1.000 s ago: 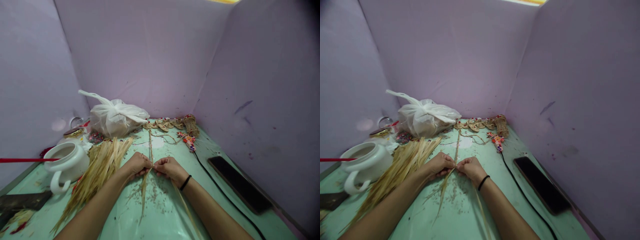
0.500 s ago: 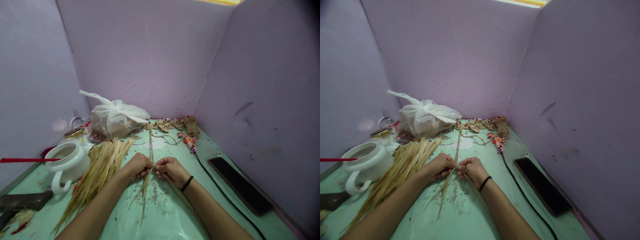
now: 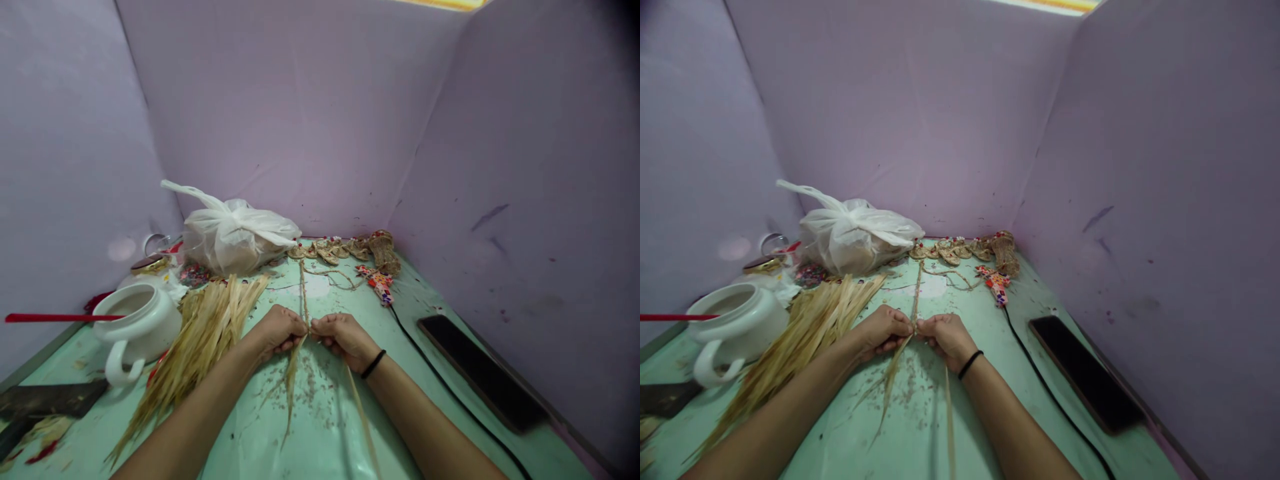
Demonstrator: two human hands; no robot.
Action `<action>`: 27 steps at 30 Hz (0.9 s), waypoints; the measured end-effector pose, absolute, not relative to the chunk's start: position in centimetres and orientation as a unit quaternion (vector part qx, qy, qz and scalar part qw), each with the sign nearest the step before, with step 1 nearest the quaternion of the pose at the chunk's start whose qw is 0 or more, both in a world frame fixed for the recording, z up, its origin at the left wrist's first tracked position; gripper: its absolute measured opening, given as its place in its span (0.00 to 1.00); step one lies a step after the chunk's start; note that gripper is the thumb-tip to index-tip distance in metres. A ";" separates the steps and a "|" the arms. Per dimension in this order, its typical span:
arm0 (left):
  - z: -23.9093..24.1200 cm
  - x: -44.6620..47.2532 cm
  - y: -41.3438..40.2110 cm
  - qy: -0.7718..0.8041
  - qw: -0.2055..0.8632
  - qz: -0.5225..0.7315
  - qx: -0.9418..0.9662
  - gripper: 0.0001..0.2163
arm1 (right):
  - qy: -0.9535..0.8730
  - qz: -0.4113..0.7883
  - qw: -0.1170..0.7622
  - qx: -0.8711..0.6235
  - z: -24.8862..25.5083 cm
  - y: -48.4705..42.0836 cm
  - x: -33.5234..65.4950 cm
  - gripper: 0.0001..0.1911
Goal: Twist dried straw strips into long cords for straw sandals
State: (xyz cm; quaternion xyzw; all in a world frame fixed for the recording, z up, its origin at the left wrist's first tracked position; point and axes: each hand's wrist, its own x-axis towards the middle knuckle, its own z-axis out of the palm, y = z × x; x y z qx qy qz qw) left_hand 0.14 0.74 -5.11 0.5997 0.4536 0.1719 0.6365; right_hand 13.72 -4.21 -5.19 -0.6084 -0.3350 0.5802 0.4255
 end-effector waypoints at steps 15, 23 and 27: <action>-4.2 -0.1 0.5 0.428 0.546 0.107 0.712 0.05 | -0.404 0.497 0.444 -0.626 -6.5 -3.6 12.7 0.06; -2.7 -0.1 -0.1 0.526 0.347 0.075 0.773 0.04 | -0.402 0.510 0.409 -0.641 -5.7 -3.8 12.5 0.06; -2.4 1.8 -3.4 0.560 0.284 0.134 0.767 0.02 | -0.368 0.544 0.432 -0.618 -5.6 -4.0 12.4 0.05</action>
